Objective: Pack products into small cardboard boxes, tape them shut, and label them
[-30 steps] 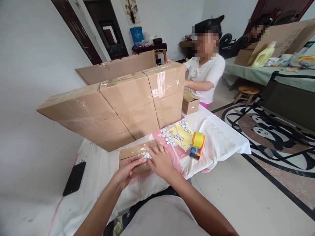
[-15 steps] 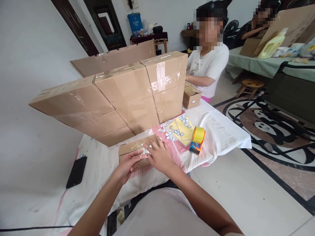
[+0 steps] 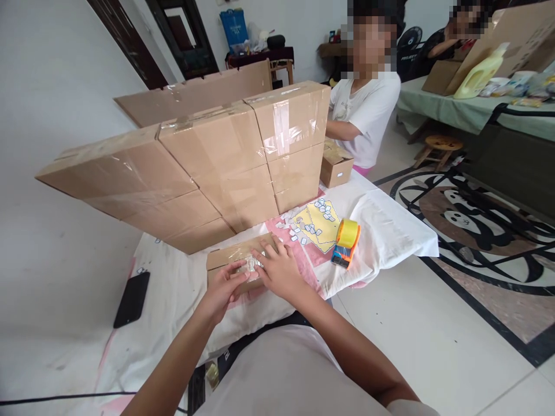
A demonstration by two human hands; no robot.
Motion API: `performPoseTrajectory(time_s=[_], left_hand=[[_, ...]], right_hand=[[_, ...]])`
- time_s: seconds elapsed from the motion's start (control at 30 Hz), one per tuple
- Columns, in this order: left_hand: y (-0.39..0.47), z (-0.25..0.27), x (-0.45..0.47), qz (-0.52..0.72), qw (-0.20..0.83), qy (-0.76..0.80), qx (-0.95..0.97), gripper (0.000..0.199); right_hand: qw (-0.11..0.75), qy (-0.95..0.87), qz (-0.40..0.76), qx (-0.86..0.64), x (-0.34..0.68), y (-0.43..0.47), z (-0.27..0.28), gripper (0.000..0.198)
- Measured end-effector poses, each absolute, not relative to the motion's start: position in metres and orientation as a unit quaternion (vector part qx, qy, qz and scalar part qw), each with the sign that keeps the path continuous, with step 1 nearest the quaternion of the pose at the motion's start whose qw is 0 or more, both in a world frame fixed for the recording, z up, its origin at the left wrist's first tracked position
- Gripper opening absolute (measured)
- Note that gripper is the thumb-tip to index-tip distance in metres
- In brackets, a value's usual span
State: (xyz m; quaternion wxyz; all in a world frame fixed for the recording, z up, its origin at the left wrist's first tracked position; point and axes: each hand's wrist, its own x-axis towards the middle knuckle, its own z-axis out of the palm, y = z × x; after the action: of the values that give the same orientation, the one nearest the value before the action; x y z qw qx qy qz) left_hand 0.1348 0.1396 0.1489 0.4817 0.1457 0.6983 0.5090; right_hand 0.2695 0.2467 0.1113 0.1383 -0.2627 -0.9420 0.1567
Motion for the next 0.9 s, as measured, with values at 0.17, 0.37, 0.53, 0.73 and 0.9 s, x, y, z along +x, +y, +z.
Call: performPoseTrajectory(time_s=[0.17, 0.37, 0.53, 0.73, 0.9], left_hand=[[0.136, 0.149, 0.135, 0.517, 0.480, 0.695, 0.141, 0.083], [0.128, 0.148, 0.133, 0.527, 0.475, 0.692, 0.137, 0.086], [0.126, 0.140, 0.138, 0.512, 0.447, 0.718, 0.151, 0.083], [0.126, 0.132, 0.138, 0.478, 0.411, 0.755, 0.181, 0.075], [0.125, 0.127, 0.136, 0.456, 0.421, 0.758, 0.203, 0.077]], right_hand=[[0.136, -0.942, 0.155, -0.266, 0.270, 0.245, 0.112, 0.048], [0.139, -0.941, 0.146, -0.273, 0.269, 0.244, 0.111, 0.047], [0.131, -0.942, 0.139, -0.275, 0.269, 0.243, 0.112, 0.048], [0.120, -0.943, 0.145, -0.273, 0.270, 0.240, 0.118, 0.048], [0.117, -0.941, 0.150, -0.279, 0.271, 0.240, 0.120, 0.048]])
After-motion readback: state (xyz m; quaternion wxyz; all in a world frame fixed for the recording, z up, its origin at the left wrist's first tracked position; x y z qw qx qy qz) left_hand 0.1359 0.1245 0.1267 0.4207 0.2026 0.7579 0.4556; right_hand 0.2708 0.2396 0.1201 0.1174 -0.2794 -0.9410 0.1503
